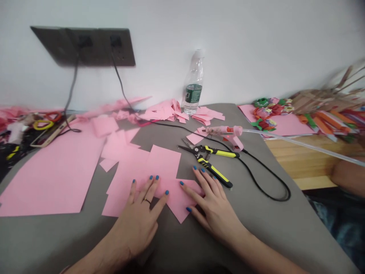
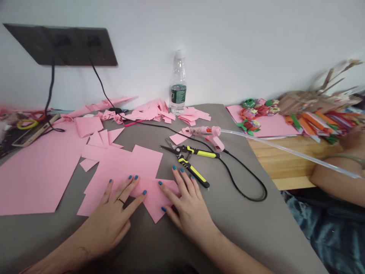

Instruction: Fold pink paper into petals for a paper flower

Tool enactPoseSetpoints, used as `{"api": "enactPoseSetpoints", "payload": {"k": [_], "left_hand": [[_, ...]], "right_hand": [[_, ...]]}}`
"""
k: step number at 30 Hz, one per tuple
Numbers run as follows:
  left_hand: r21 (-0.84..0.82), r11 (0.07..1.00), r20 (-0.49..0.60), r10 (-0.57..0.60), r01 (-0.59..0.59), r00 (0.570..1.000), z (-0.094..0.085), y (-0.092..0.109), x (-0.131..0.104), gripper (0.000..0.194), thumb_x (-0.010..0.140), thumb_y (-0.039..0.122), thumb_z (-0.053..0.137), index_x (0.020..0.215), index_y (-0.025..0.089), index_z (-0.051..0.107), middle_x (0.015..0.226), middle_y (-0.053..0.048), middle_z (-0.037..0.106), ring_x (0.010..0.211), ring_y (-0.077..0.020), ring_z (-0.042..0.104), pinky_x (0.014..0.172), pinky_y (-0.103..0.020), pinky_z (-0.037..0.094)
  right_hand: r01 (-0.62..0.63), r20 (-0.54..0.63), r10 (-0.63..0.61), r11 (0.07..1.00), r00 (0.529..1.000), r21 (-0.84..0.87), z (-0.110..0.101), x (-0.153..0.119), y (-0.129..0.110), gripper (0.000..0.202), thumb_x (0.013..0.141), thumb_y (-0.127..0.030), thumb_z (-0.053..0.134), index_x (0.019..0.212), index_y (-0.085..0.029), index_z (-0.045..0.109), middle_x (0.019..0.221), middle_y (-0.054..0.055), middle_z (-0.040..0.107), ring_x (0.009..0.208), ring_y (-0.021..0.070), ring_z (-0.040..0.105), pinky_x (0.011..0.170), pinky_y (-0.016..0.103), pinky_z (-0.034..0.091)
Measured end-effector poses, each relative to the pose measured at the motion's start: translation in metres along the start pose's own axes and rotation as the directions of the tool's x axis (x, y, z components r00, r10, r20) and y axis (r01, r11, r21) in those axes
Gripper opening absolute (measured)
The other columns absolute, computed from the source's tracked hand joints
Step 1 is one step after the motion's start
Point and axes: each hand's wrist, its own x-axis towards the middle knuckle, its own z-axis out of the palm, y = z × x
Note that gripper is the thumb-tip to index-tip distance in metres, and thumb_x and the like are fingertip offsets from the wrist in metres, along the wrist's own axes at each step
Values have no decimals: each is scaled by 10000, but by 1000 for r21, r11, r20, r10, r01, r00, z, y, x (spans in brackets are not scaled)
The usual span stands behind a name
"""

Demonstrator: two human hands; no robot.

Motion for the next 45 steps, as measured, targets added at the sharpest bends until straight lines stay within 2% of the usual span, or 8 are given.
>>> {"api": "enactPoseSetpoints", "payload": {"k": [7,11,16,21,25,34,40,45], "left_hand": [[75,996,-136,-32,43,990,2,6,3,488,893,262,604,1380,240,626,1533,-229,474,1415,-440,432,1063,-790,292],[192,978,-242,130,-84,961,0,11,12,458,918,131,450,1324,140,663,1493,-145,553,1361,-353,527,1087,-616,421],[342,918,-185,273,-199,944,-6,21,32,464,878,46,427,1268,7,676,1316,-207,688,1203,-324,664,999,-425,527],[389,915,-147,180,-111,973,-14,45,49,485,881,73,488,1344,50,630,1184,-208,745,1052,-346,723,936,-482,561],[369,923,-152,170,-104,974,-8,53,54,476,918,78,460,1363,90,625,1352,-172,668,1176,-309,666,965,-429,561],[214,956,-185,243,-203,952,17,33,45,558,918,76,401,1468,37,479,1520,-169,520,1395,-313,493,1116,-433,427],[66,994,-196,100,-88,975,11,12,21,588,891,68,393,1465,137,504,1542,-79,514,1409,-261,475,1121,-455,408],[109,992,-285,-31,65,958,4,-10,1,513,910,77,382,1379,113,589,1460,-120,599,1321,-283,560,1080,-492,439]], "right_hand": [[-62,-12,62,998,998,-13,-4,-5,5,457,967,-271,528,1410,-163,563,1584,246,352,1397,413,394,1039,587,445],[-57,-13,56,998,998,-26,-6,-3,2,449,964,-272,524,1396,-163,573,1570,227,400,1380,401,416,1042,587,438],[-46,-16,45,998,999,-54,-6,-1,1,443,954,-266,537,1380,-153,587,1535,226,458,1349,408,445,1023,587,442],[-56,-28,54,997,998,-56,-3,-3,1,442,952,-234,518,1384,-161,584,1541,207,460,1359,390,439,1031,565,437],[-56,-44,54,997,998,-51,-1,-3,1,437,961,-240,506,1385,-166,584,1529,195,481,1354,377,448,1032,554,442],[-62,-49,60,997,997,-39,-1,-4,2,447,967,-235,496,1402,-178,577,1544,174,475,1366,364,449,1041,545,442],[-64,-44,63,997,997,-36,-3,-2,2,430,958,-223,506,1376,-176,598,1543,180,472,1354,373,460,1030,554,455],[-61,-60,60,998,996,-23,-4,0,0,429,948,-215,513,1364,-163,603,1526,195,482,1334,386,467,1008,565,476]]}}
